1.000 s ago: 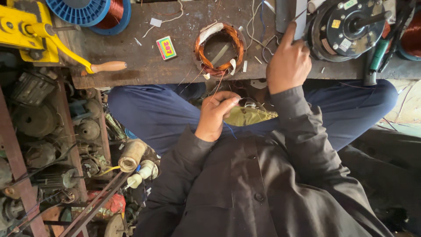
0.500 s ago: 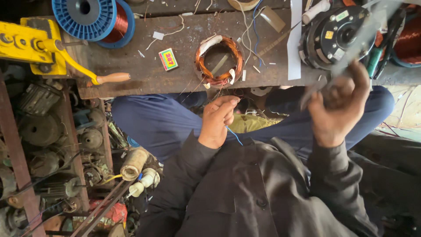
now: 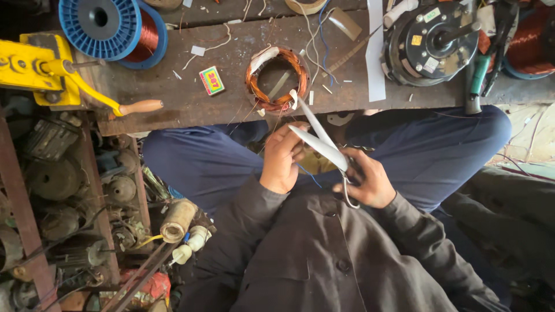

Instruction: The person sits cross-legged on the floor and uses shears to cut and strip wires. They twist wire ends together, wrap connections with white tape, and handle a copper-wound stator coil on the workbench.

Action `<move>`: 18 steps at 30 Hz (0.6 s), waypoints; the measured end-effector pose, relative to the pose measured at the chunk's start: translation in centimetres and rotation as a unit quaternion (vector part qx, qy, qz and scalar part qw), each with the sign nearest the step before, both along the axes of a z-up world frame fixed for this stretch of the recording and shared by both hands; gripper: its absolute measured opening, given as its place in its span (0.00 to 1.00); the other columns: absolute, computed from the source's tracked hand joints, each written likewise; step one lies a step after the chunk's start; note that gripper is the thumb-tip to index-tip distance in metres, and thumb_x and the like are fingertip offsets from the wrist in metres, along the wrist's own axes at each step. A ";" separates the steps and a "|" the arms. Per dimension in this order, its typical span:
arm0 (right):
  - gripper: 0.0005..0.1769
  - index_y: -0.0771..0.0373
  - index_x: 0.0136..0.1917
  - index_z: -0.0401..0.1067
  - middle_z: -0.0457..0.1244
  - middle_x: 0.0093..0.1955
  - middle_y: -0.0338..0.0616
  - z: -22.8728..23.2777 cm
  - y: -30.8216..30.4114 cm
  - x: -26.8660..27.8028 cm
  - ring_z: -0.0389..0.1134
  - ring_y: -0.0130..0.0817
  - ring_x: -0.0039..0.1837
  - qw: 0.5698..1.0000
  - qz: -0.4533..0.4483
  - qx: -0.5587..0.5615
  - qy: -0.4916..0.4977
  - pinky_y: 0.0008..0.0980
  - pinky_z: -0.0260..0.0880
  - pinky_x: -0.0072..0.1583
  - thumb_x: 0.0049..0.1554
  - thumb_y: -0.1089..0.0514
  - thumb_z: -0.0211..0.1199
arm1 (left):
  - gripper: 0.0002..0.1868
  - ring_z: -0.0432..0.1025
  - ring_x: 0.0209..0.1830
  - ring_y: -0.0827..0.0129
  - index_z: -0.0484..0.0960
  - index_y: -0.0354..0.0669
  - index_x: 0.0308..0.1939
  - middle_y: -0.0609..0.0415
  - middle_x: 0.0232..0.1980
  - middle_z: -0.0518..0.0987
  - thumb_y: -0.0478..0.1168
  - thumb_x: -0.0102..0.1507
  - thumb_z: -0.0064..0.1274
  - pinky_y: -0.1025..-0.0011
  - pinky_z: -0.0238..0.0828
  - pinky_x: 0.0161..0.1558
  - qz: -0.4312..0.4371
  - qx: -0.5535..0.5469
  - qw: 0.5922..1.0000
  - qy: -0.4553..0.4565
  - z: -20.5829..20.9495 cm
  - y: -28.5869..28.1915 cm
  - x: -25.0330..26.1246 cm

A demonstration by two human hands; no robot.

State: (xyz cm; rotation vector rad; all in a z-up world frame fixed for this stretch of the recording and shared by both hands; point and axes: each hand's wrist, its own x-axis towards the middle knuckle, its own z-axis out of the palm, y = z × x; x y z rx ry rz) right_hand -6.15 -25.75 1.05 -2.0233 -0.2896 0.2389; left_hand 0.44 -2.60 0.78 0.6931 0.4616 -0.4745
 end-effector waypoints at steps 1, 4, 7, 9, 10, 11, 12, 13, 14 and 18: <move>0.42 0.63 0.67 0.65 0.61 0.42 0.38 0.2 0.4 0.4 0.61 0.24 0.39 0.999 -0.011 -0.007 0.036 0.28 0.66 0.43 0.43 0.56 0.79 | 0.06 0.53 0.22 0.86 0.81 0.35 0.45 0.67 0.27 0.66 0.35 0.67 0.54 0.81 0.45 0.25 0.005 0.000 1.000 0.002 -0.2 0.0 -0.1; 0.38 0.62 0.65 0.67 0.60 0.38 0.37 0.5 1.0 0.8 0.59 0.23 0.35 0.994 -0.039 -0.022 0.096 0.27 0.64 0.39 0.43 0.61 0.78 | 0.05 0.52 0.23 0.86 0.80 0.37 0.45 0.68 0.28 0.66 0.35 0.67 0.53 0.80 0.45 0.25 0.013 -0.005 1.000 -0.003 -0.6 0.0 -0.3; 0.34 0.61 0.65 0.70 0.59 0.36 0.36 -0.3 1.0 0.5 0.58 0.22 0.36 0.994 -0.056 -0.023 0.086 0.25 0.64 0.40 0.45 0.65 0.74 | 0.05 0.51 0.21 0.86 0.80 0.37 0.45 0.69 0.25 0.62 0.35 0.67 0.53 0.79 0.44 0.24 0.016 -0.009 1.000 -0.020 -0.8 0.2 -0.6; 0.33 0.60 0.65 0.72 0.57 0.34 0.36 -1.1 0.8 0.4 0.57 0.22 0.35 0.991 -0.073 -0.027 0.111 0.25 0.63 0.40 0.45 0.68 0.70 | 0.05 0.50 0.20 0.86 0.81 0.37 0.45 0.70 0.25 0.61 0.35 0.67 0.53 0.80 0.43 0.24 0.012 -0.002 1.000 -0.025 -0.7 0.4 -0.3; 0.33 0.60 0.64 0.72 0.58 0.33 0.36 -1.4 0.7 0.2 0.57 0.22 0.35 0.991 -0.074 -0.029 0.111 0.25 0.63 0.39 0.44 0.68 0.70 | 0.05 0.50 0.20 0.86 0.81 0.37 0.45 0.70 0.25 0.61 0.34 0.67 0.53 0.80 0.43 0.24 0.015 -0.003 1.000 -0.022 -0.6 0.5 -0.4; 0.33 0.60 0.64 0.73 0.58 0.33 0.36 -1.7 0.5 0.0 0.57 0.22 0.35 0.991 -0.075 -0.031 0.110 0.25 0.63 0.39 0.44 0.69 0.70 | 0.05 0.50 0.21 0.86 0.81 0.37 0.45 0.70 0.25 0.61 0.34 0.67 0.53 0.79 0.43 0.24 0.018 -0.004 1.000 -0.018 -0.5 0.5 -0.4; 0.33 0.61 0.63 0.73 0.58 0.33 0.35 -1.8 0.4 0.0 0.58 0.22 0.34 0.991 -0.074 -0.033 0.109 0.25 0.62 0.39 0.43 0.69 0.69 | 0.05 0.50 0.21 0.86 0.81 0.38 0.45 0.70 0.25 0.61 0.33 0.67 0.53 0.79 0.43 0.24 0.022 -0.005 1.000 -0.016 -0.5 0.5 -0.4; 0.32 0.61 0.63 0.72 0.58 0.32 0.36 -1.9 0.3 0.0 0.58 0.22 0.34 0.992 -0.068 -0.026 0.106 0.25 0.62 0.38 0.44 0.67 0.71 | 0.05 0.50 0.21 0.86 0.81 0.37 0.45 0.70 0.25 0.62 0.33 0.67 0.53 0.80 0.43 0.24 0.020 -0.002 1.000 -0.015 -0.4 0.5 -0.4; 0.32 0.62 0.63 0.70 0.59 0.32 0.36 -1.8 0.2 0.1 0.59 0.22 0.33 0.993 -0.060 -0.017 0.102 0.25 0.62 0.38 0.44 0.65 0.73 | 0.05 0.50 0.20 0.86 0.81 0.37 0.45 0.70 0.25 0.62 0.33 0.67 0.53 0.80 0.42 0.24 0.019 0.001 1.000 -0.014 -0.4 0.6 -0.3; 0.35 0.65 0.62 0.67 0.59 0.33 0.38 -1.3 0.2 0.7 0.58 0.26 0.33 0.999 -0.001 -0.009 0.047 0.28 0.61 0.39 0.43 0.61 0.76 | 0.07 0.51 0.21 0.87 0.82 0.35 0.46 0.68 0.27 0.65 0.33 0.67 0.52 0.80 0.42 0.24 0.031 -0.008 0.999 -0.015 -0.5 0.6 -0.4</move>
